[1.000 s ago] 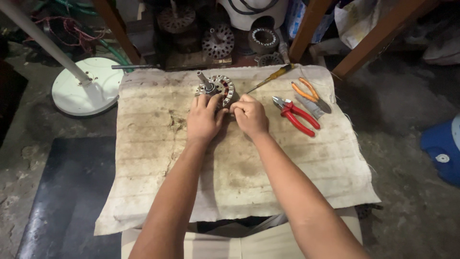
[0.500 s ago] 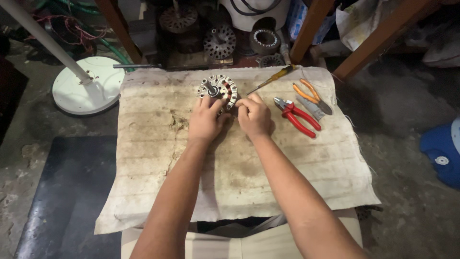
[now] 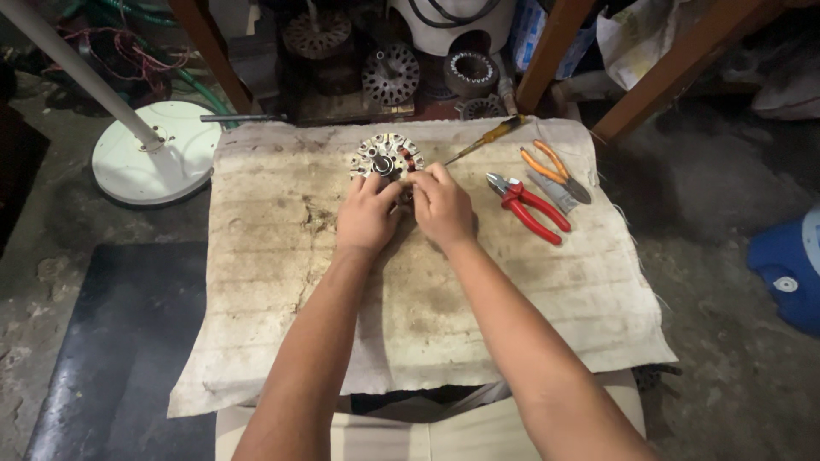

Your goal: The person winds copper wire by hand into the slots of a motor armature held on a cloth-covered workbench, pressing each wire turn into place around the armature. They pull wire from a blue spool beside the armature and continue seating turns into the slots.

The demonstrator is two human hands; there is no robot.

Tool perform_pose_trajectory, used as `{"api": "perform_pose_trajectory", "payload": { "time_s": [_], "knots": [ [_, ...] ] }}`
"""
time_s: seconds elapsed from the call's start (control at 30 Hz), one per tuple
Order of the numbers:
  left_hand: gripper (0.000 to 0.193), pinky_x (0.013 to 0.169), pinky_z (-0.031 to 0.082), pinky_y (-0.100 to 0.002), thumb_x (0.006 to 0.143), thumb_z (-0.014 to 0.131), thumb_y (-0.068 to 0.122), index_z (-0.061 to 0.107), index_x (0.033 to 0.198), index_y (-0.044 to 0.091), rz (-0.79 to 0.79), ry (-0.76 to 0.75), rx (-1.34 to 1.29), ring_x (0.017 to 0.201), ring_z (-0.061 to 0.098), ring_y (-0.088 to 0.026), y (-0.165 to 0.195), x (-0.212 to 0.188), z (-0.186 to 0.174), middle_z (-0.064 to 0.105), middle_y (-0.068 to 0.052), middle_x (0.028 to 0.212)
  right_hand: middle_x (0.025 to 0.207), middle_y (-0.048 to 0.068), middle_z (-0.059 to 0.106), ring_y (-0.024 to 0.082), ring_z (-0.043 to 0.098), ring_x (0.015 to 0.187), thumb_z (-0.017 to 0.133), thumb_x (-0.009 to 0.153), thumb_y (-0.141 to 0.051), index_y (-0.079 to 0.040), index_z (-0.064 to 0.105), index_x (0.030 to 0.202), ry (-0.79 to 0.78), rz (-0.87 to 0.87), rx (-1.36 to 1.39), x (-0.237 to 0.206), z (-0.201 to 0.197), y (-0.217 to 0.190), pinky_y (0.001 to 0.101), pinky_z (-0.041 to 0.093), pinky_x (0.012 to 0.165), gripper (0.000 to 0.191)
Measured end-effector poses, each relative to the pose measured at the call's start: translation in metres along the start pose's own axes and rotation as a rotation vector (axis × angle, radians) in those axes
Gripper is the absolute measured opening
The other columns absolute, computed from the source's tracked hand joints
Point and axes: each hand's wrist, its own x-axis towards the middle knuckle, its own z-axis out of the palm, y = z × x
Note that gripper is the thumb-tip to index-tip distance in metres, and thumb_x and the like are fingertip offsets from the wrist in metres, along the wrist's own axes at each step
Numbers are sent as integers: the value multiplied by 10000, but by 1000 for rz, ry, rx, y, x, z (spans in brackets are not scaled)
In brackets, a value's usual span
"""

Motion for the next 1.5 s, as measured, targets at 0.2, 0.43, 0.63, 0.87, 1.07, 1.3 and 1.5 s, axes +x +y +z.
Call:
{"api": "perform_pose_trajectory", "payload": {
  "time_s": [0.2, 0.43, 0.63, 0.87, 1.07, 1.3, 1.5],
  "knots": [
    [460, 847, 530, -431, 751, 824, 250, 662, 1178, 196, -19, -20, -6, 1067, 576, -315, 1, 1, -1, 609, -54, 1065, 905, 66, 637, 212, 645, 772, 658, 970, -70, -131, 732, 1143, -36, 126, 249, 4, 9, 21, 340, 523, 684, 198],
    [537, 824, 540, -418, 809, 792, 269, 655, 1319, 369, -6, -96, 58, 1048, 575, -294, 6, 1, -7, 602, -50, 1054, 920, 8, 721, 74, 644, 721, 748, 923, -87, -53, 725, 1057, 173, 276, 323, 3, 18, 34, 249, 536, 658, 139],
    [618, 857, 530, -454, 798, 786, 302, 615, 1392, 297, -39, -75, 7, 1074, 558, -344, 10, 3, -11, 591, -104, 1110, 875, 20, 751, 89, 672, 744, 772, 914, -169, -105, 761, 1009, 192, 496, 155, -1, 12, 44, 276, 530, 695, 115],
    [638, 894, 521, -461, 796, 790, 320, 600, 1404, 286, -73, -100, 30, 1102, 546, -364, 10, 5, -10, 578, -122, 1147, 943, 7, 747, 82, 660, 796, 763, 933, -186, -116, 733, 1088, 508, 414, 502, 6, 21, 68, 263, 549, 751, 172],
    [637, 891, 520, -458, 797, 790, 327, 596, 1402, 285, -77, -120, 41, 1101, 544, -365, 10, 5, -11, 576, -132, 1152, 954, 52, 716, 173, 685, 743, 778, 855, -211, -156, 754, 1093, 130, 405, -56, 1, 15, 35, 316, 513, 653, 246],
    [643, 885, 521, -458, 791, 793, 321, 599, 1402, 278, -53, -92, 38, 1091, 546, -368, 10, 5, -11, 577, -135, 1142, 1021, -10, 736, 191, 694, 869, 711, 934, -296, -209, 752, 1014, 162, 690, -209, 8, -1, 17, 383, 532, 736, 125],
    [644, 884, 520, -463, 794, 791, 312, 597, 1407, 272, -57, -100, 28, 1083, 547, -368, 9, 5, -10, 575, -140, 1132, 1239, 68, 649, 284, 595, 1205, 638, 904, -191, -191, 651, 1203, 374, 317, -376, 7, 7, 24, 432, 524, 955, 299]
  ]
}}
